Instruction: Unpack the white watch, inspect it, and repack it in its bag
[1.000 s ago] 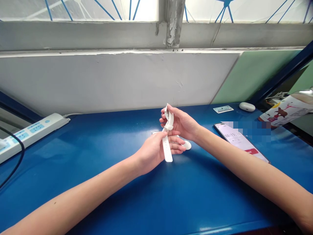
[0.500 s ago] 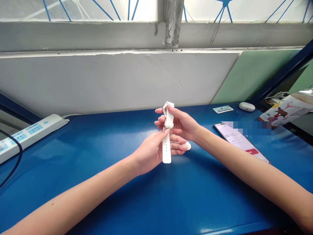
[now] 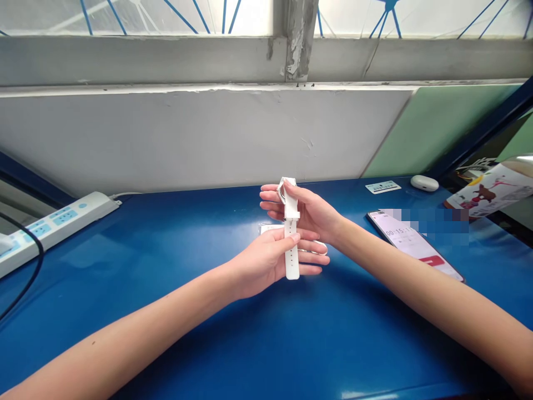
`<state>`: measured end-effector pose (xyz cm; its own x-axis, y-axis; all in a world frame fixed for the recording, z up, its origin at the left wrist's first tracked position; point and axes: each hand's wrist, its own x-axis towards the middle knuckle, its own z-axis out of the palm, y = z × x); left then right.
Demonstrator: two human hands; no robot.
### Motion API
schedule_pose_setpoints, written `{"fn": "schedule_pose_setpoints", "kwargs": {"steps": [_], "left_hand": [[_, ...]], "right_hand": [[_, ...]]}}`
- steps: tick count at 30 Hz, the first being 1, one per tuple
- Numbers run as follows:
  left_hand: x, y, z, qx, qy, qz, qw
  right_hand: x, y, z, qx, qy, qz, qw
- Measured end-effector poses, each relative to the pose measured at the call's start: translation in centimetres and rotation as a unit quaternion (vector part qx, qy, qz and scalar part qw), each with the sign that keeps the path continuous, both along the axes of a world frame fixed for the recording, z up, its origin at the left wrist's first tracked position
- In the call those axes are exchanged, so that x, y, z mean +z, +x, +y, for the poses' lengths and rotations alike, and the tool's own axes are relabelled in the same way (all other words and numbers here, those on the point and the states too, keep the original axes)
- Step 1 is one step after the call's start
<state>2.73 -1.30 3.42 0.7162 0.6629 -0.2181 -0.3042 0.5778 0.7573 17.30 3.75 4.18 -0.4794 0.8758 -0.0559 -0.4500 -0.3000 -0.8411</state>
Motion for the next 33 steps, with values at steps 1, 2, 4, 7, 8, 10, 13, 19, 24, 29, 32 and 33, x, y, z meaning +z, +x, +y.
{"fn": "schedule_pose_setpoints", "kwargs": {"steps": [1,2,4,7,8,10,13,19,24,29,32,33], "left_hand": [[0.1,0.0,0.1,0.000,-0.005,0.001,1.000],[0.1,-0.1,0.2,-0.002,-0.009,0.001,1.000],[0.1,-0.2,0.3,-0.014,-0.010,-0.006,1.000],[0.1,-0.3,0.3,-0.029,0.000,-0.013,0.999],[0.1,-0.3,0.3,-0.030,0.003,-0.013,0.999],[0.2,-0.5,0.4,-0.034,0.006,-0.007,0.999],[0.3,-0.6,0.7,-0.041,0.004,0.001,0.999],[0.0,-0.6,0.7,-0.038,0.005,0.004,0.999],[0.0,-0.6,0.4,-0.032,-0.003,0.013,0.999],[0.1,-0.5,0.4,-0.022,-0.004,0.009,1.000],[0.0,-0.4,-0.3,-0.030,0.010,0.016,0.999],[0.0,-0.4,-0.7,-0.039,0.022,0.026,0.999]], "right_hand": [[0.0,0.1,0.0,0.010,0.003,-0.004,1.000],[0.0,0.1,0.0,0.025,0.009,-0.008,1.000],[0.0,0.3,0.0,0.058,0.025,-0.014,0.998],[0.0,0.5,0.0,0.088,0.039,-0.014,0.995],[0.0,0.5,0.0,0.096,0.037,-0.014,0.995],[-0.1,0.6,0.0,0.109,0.031,-0.014,0.993],[-0.2,0.6,0.0,0.118,0.042,-0.026,0.992],[-0.8,0.4,0.2,0.091,0.060,-0.041,0.993],[-0.7,0.2,0.2,0.076,0.048,-0.012,0.996],[-0.1,0.3,0.4,0.039,0.014,0.032,0.999],[0.4,0.7,0.9,-0.018,-0.010,0.051,0.998],[0.6,0.9,1.2,-0.036,-0.020,0.061,0.997]]}}
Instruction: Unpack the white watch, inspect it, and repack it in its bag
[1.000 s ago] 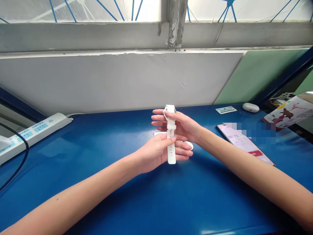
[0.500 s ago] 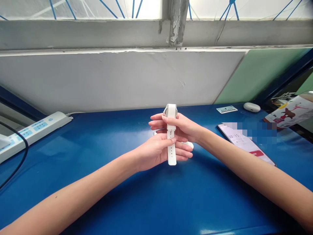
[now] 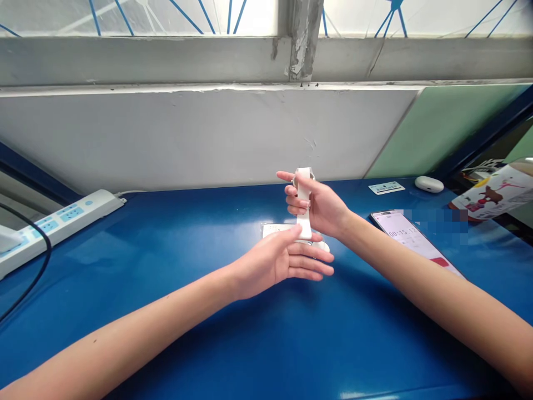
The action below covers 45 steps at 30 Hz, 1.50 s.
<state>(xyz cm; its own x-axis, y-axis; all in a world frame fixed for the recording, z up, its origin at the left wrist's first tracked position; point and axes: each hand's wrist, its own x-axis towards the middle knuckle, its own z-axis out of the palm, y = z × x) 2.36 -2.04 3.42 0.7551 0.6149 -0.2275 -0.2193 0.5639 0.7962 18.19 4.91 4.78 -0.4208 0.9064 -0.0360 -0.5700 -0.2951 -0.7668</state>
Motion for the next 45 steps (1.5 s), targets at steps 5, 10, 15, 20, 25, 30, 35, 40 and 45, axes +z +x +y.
{"fn": "schedule_pose_setpoints", "kwargs": {"steps": [5,10,15,20,25,30,35,40,45], "left_hand": [[0.3,0.4,-1.8,-0.027,0.105,0.098,0.989],[0.5,0.7,-0.1,0.152,0.127,0.109,0.974],[0.6,0.3,1.3,0.177,0.154,0.081,0.969],[0.7,0.1,1.3,0.148,0.158,0.080,0.973],[0.5,0.2,1.0,0.104,0.131,0.067,0.984],[0.4,0.3,0.9,0.066,0.096,0.080,0.990],[0.3,0.2,1.0,0.078,0.082,0.086,0.990],[0.4,0.2,0.9,0.116,0.081,0.117,0.983],[0.4,0.4,0.9,0.149,0.097,0.145,0.973]], "right_hand": [[0.9,0.6,0.4,-0.023,-0.042,0.055,0.997],[0.8,-0.2,-0.5,0.017,0.001,0.023,1.000],[0.1,-0.6,-0.8,-0.047,0.142,-0.114,0.982],[-0.1,-0.5,-0.8,-0.082,0.184,-0.186,0.962],[0.1,-0.5,-1.0,0.012,0.120,-0.123,0.985],[0.6,-0.4,-1.2,0.107,0.094,-0.052,0.988],[0.9,-0.3,-1.2,0.109,0.093,-0.062,0.988],[0.8,-0.3,-1.1,0.127,0.094,-0.049,0.986],[0.9,-0.4,-1.4,0.119,0.112,-0.062,0.985]]}}
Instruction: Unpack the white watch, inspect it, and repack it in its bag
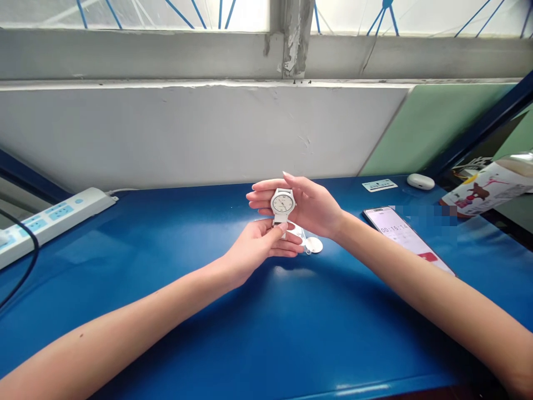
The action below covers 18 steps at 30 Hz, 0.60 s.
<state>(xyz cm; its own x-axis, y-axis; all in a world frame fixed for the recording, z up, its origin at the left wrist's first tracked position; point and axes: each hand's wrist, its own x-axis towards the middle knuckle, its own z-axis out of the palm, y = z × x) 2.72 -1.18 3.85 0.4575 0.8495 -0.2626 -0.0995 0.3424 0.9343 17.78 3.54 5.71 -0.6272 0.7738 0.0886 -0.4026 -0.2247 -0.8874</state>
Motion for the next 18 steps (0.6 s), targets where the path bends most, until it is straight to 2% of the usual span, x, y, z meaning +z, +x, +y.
{"fn": "schedule_pose_setpoints", "kwargs": {"steps": [13,16,18], "left_hand": [[0.24,-0.22,0.09,0.006,0.018,0.017,1.000],[-0.05,-0.47,0.39,-0.001,0.075,0.031,0.997],[-0.22,-0.87,0.77,-0.021,0.138,0.050,0.989]], "right_hand": [[0.38,-0.26,-0.51,-0.021,0.021,0.013,0.999],[0.56,-0.20,-0.50,-0.055,0.044,-0.022,0.997],[0.86,-0.06,-0.40,-0.109,0.095,-0.079,0.986]]}}
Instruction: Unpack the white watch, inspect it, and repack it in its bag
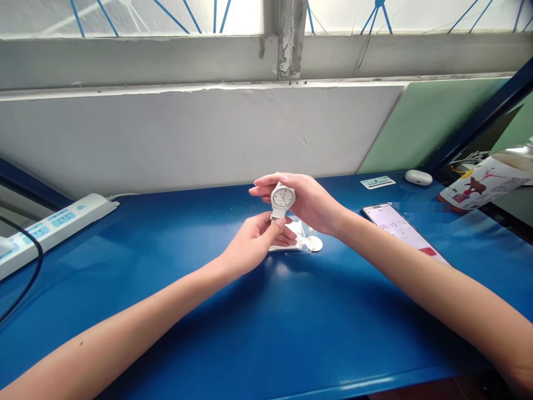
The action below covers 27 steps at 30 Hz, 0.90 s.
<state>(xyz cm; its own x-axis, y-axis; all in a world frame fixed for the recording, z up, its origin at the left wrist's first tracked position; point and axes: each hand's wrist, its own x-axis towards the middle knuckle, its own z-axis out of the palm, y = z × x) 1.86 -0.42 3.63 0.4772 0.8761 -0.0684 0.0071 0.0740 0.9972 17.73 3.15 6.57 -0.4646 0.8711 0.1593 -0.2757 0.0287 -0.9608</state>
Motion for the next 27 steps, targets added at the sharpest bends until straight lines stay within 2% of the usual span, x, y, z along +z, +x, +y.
{"fn": "schedule_pose_setpoints", "kwargs": {"steps": [2,4,6,8,10,12,14,17,20,23,27], "left_hand": [[0.0,-0.6,0.4,-0.010,0.079,0.057,0.995],[0.1,-1.1,0.8,0.009,0.157,0.118,0.980],[0.1,-1.7,1.0,0.039,0.225,0.172,0.958],[-0.1,-2.0,1.1,0.070,0.299,0.232,0.923],[-0.5,-2.2,1.0,0.079,0.375,0.294,0.876],[-0.9,-2.1,0.8,0.064,0.430,0.343,0.833],[-1.3,-1.9,0.4,0.043,0.458,0.363,0.810],[-1.6,-1.4,-0.2,0.007,0.463,0.354,0.813],[-1.7,-1.2,-0.3,-0.019,0.451,0.325,0.831],[-2.0,-1.3,0.0,-0.033,0.445,0.314,0.838],[-2.7,-1.8,0.7,-0.062,0.414,0.324,0.848]], "right_hand": [[0.4,0.3,0.2,-0.067,0.075,-0.068,0.993],[0.7,0.8,0.3,-0.116,0.150,-0.124,0.974],[0.7,1.5,0.2,-0.137,0.208,-0.168,0.954],[0.2,2.3,-0.4,-0.164,0.246,-0.215,0.931],[-0.7,3.2,-1.6,-0.188,0.232,-0.242,0.923],[-1.8,3.8,-3.1,-0.179,0.179,-0.213,0.944],[-2.9,4.2,-4.6,-0.178,0.127,-0.177,0.960],[-4.0,4.3,-6.0,-0.219,0.114,-0.179,0.952],[-4.5,4.6,-6.2,-0.222,0.132,-0.184,0.948],[-4.6,5.4,-5.8,-0.225,0.156,-0.193,0.942],[-4.9,6.8,-5.3,-0.260,0.231,-0.258,0.901]]}}
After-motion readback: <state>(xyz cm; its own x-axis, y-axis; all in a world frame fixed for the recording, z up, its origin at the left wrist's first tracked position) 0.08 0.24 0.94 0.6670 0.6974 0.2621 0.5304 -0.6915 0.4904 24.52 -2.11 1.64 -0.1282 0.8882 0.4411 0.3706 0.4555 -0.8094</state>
